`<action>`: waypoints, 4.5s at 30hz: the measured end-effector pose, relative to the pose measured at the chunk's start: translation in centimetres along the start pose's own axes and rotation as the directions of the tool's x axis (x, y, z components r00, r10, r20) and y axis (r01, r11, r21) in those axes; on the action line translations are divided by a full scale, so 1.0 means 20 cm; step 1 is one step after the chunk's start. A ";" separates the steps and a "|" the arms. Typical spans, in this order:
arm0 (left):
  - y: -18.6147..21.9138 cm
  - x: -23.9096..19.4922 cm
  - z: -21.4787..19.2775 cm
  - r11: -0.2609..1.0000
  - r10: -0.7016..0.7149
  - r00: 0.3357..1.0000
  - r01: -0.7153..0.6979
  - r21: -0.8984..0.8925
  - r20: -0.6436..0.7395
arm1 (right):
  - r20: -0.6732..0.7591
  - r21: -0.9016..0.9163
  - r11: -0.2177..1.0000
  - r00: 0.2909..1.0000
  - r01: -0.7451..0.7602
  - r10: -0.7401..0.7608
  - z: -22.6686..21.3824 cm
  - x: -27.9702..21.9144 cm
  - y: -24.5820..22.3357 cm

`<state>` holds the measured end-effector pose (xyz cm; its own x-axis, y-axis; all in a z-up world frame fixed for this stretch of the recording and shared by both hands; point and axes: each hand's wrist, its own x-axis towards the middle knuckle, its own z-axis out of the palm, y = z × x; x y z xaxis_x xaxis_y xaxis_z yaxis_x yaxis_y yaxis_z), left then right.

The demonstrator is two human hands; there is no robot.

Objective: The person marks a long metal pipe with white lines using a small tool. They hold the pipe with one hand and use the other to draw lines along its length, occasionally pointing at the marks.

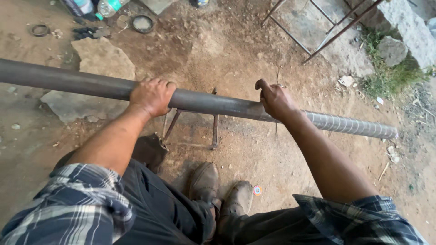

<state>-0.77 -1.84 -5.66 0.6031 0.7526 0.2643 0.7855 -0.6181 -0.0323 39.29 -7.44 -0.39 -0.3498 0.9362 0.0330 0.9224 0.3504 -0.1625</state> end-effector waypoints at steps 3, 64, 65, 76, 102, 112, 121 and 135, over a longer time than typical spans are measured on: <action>-0.01 0.01 -0.03 0.999 0.017 0.995 -0.012 -0.043 0.097 | 0.007 0.024 1.000 1.000 -0.012 0.012 -0.01 0.00 -0.01; 1.15 0.54 -0.32 0.986 0.080 0.931 -0.021 -0.168 0.356 | 0.331 -0.007 0.851 0.802 -0.525 0.497 -0.21 -0.65 -0.15; 1.19 0.56 -0.29 0.991 0.072 0.923 -0.022 -0.133 0.378 | 0.301 -0.023 0.860 0.817 -0.510 0.492 -0.18 -0.62 -0.16; 1.27 0.67 -0.04 0.990 0.108 0.932 -0.133 0.051 0.345 | 0.439 -0.108 0.870 0.762 -0.480 0.475 -0.08 -0.52 -0.17; 1.25 0.77 -0.02 0.959 0.205 0.891 -0.266 0.098 0.405 | 0.394 -0.149 0.848 0.756 -0.508 0.522 0.06 -0.55 -0.16; 1.13 0.94 -0.11 0.977 0.190 0.734 -0.073 -0.202 0.652 | 0.430 -0.151 0.826 0.716 -0.543 0.549 0.03 -0.54 -0.19; 1.22 0.82 -0.04 0.967 0.173 0.854 -0.241 0.079 0.490 | 0.418 -0.122 0.822 0.722 -0.556 0.551 0.05 -0.53 -0.20; 1.25 0.82 0.01 0.990 0.053 0.826 -0.116 0.077 0.562 | 0.415 -0.128 0.805 0.706 -0.579 0.574 0.09 -0.53 -0.20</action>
<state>28.80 -4.88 -2.31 0.6174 0.7164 -0.3250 0.7188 -0.6816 -0.1367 38.98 -18.88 -1.88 0.2144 0.8512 -0.4791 0.9662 -0.2567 -0.0237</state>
